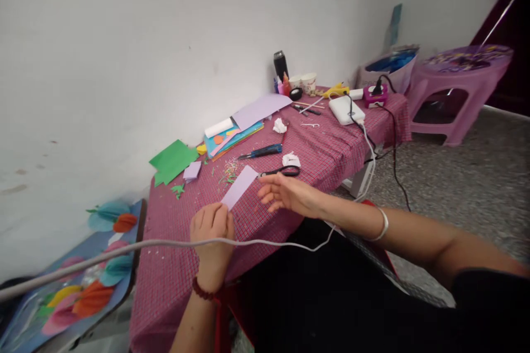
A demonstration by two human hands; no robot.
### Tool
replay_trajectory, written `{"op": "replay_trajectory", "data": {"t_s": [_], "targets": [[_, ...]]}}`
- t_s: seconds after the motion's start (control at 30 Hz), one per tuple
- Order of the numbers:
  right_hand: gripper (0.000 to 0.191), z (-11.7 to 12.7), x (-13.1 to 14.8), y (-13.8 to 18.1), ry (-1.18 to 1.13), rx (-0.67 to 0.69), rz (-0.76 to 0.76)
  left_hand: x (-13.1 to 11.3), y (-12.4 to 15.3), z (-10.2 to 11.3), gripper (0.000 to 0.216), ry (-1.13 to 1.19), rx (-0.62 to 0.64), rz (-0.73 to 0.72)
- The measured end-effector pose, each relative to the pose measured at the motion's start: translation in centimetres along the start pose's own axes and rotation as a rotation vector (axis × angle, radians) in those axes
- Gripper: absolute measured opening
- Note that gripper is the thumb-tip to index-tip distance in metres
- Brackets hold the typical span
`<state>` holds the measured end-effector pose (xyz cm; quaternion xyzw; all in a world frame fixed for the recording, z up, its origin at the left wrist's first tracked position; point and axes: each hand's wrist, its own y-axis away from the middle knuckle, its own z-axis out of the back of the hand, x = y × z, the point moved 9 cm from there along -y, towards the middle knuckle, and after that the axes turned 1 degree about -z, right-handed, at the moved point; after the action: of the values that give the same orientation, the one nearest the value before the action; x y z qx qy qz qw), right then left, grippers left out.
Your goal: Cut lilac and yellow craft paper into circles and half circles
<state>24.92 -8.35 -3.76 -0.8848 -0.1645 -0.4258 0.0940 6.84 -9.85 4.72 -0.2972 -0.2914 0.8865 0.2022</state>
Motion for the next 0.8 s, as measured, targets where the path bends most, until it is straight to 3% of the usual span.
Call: {"op": "replay_trajectory", "data": {"t_s": [0.1, 0.17, 0.3, 0.4, 0.5, 0.63, 0.8], "targets": [[0.043, -1.4, -1.9, -0.2, -0.160, 0.026, -0.070, -3.7, 0.2, -3.0, 0.014, -0.521, 0.189, -0.262], [0.034, -1.1, -2.8, -0.6, -0.133, -0.035, -0.083, -5.8, 1.2, -5.3, 0.014, -0.672, 0.299, -0.391], [0.038, 0.8, -3.4, -1.2, -0.054, -0.188, -0.083, -9.6, 4.1, -7.7, 0.011, -0.601, 0.403, -0.633], [0.043, 1.5, -3.2, -1.2, -0.041, -0.164, -0.091, -10.8, 5.2, -6.5, 0.016, -0.360, 0.362, -0.733], [0.034, 1.2, -3.2, -0.9, 0.052, -0.050, -0.133, -10.0, 3.9, -4.4, 0.019, -0.025, 0.341, -0.643], [0.013, -0.5, -4.1, -0.4, 0.303, 0.210, -0.194, -8.1, 1.4, -4.5, 0.016, 0.177, 0.461, -0.399], [0.031, -2.9, -5.3, 1.2, 0.376, 0.528, -0.303, -7.6, -0.8, -3.9, 0.010, 0.165, 0.286, -0.309]]}}
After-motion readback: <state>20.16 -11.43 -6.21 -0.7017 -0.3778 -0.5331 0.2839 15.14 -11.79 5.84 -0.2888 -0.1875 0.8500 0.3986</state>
